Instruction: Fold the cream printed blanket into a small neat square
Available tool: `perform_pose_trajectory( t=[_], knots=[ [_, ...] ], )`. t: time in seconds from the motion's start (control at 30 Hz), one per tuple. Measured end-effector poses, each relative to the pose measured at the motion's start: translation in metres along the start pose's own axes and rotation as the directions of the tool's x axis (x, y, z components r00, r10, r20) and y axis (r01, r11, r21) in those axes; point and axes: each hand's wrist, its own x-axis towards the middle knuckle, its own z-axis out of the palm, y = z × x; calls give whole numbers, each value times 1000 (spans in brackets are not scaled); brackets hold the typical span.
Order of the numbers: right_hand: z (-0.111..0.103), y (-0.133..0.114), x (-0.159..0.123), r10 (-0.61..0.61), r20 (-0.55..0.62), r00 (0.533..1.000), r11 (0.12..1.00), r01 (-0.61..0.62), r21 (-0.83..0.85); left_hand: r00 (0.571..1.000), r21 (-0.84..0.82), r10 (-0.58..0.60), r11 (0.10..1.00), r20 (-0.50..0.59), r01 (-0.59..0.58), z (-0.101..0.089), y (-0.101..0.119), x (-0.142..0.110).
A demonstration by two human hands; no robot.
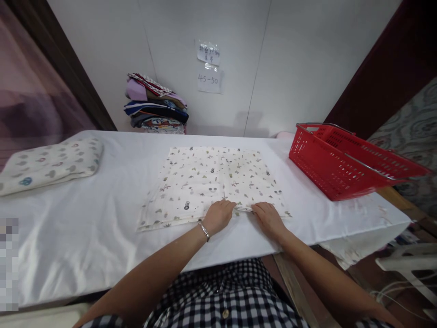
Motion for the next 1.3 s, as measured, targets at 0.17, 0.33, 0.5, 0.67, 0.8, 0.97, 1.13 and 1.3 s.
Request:
perform_pose_trajectory(
  t=[0.17, 0.33, 0.5, 0.67, 0.8, 0.97, 1.13, 1.3],
  knots=[
    [3, 10, -4, -26, 0, 1000, 998, 26, -51, 998, 12, 53, 998, 39, -53, 0, 6, -9],
    [3, 14, -6, -43, -17, 999, 997, 42, -59, 999, -10, 26, 1000, 26, -26, -2, 8, -11],
    [2, 19, -3, -31, -29, 999, 998, 29, -56, 1000, 53, 6, 999, -1, -6, 4, 2, -11],
    [5, 22, -6, -49, 18, 999, 997, 50, -54, 999, 69, -27, 997, -20, 28, 2, -11, -18],
    [6, 23, -12, -60, 27, 998, 997, 61, -37, 999, 9, -2, 1000, 37, 1, -6, -18, -25],
    [2, 26, -12, -68, 13, 998, 998, 68, -8, 999, 28, 16, 999, 39, -18, -13, -28, -20],
    [-2, 34, 0, -5, -57, 998, 998, 1, -57, 995, 185, 30, 983, -92, -13, -20, -40, -2],
    [5, 31, -3, 1, -16, 1000, 999, -1, -50, 995, 197, 103, 975, -10, -99, -8, -38, -10]
  ],
)
